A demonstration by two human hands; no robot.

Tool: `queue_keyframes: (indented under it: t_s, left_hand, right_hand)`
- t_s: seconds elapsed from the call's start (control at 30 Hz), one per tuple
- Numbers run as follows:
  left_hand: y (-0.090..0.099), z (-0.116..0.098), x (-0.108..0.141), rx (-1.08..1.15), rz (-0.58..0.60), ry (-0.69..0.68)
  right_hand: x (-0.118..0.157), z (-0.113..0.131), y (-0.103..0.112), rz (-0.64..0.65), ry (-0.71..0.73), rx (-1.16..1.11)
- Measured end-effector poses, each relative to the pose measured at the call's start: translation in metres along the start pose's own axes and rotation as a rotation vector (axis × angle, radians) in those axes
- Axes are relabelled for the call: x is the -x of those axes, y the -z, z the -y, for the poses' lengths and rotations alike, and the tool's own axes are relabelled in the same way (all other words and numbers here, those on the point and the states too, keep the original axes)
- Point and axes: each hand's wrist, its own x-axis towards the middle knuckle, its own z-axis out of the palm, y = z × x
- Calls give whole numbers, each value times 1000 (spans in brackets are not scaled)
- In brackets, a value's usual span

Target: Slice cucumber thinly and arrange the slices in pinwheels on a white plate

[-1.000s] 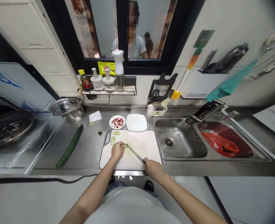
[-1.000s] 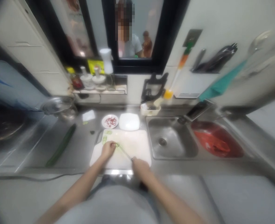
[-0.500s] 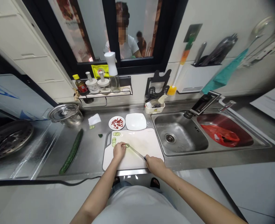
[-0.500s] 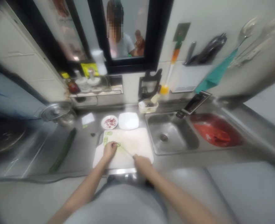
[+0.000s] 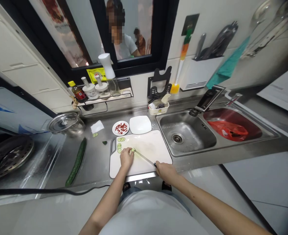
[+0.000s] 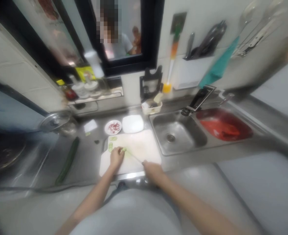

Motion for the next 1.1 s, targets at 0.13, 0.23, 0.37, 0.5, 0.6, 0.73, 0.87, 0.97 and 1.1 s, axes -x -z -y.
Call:
queue_keyframes:
  t_s: [0.13, 0.23, 0.37, 0.5, 0.6, 0.73, 0.87, 0.97, 1.1]
  left_hand:
    - [2, -3, -5, 14, -12, 30]
    - [4, -4, -8, 61, -29, 36]
    - [6, -7, -7, 198, -51, 72]
    - [10, -11, 0, 340, -55, 117]
    - [15, -6, 7, 386, -50, 128]
    - [21, 13, 15, 387, -104, 155]
    - [24, 39, 12, 417, -185, 207]
    - [24, 55, 6, 405, -226, 256]
    - [25, 65, 1, 336, -253, 284]
  right_hand:
    - [6, -1, 9, 16, -30, -26]
    - [11, -3, 14, 20, -52, -90]
    - [15, -7, 11, -20, -85, -228]
    - [13, -9, 5, -46, -136, -302]
    - [10, -9, 4, -53, -148, -322]
    - [6, -8, 4, -65, -142, -330]
    - [3, -8, 4, -47, -150, -327]
    - [1, -8, 3, -41, -145, -328]
    - [-1, -9, 1, -51, -133, -325]
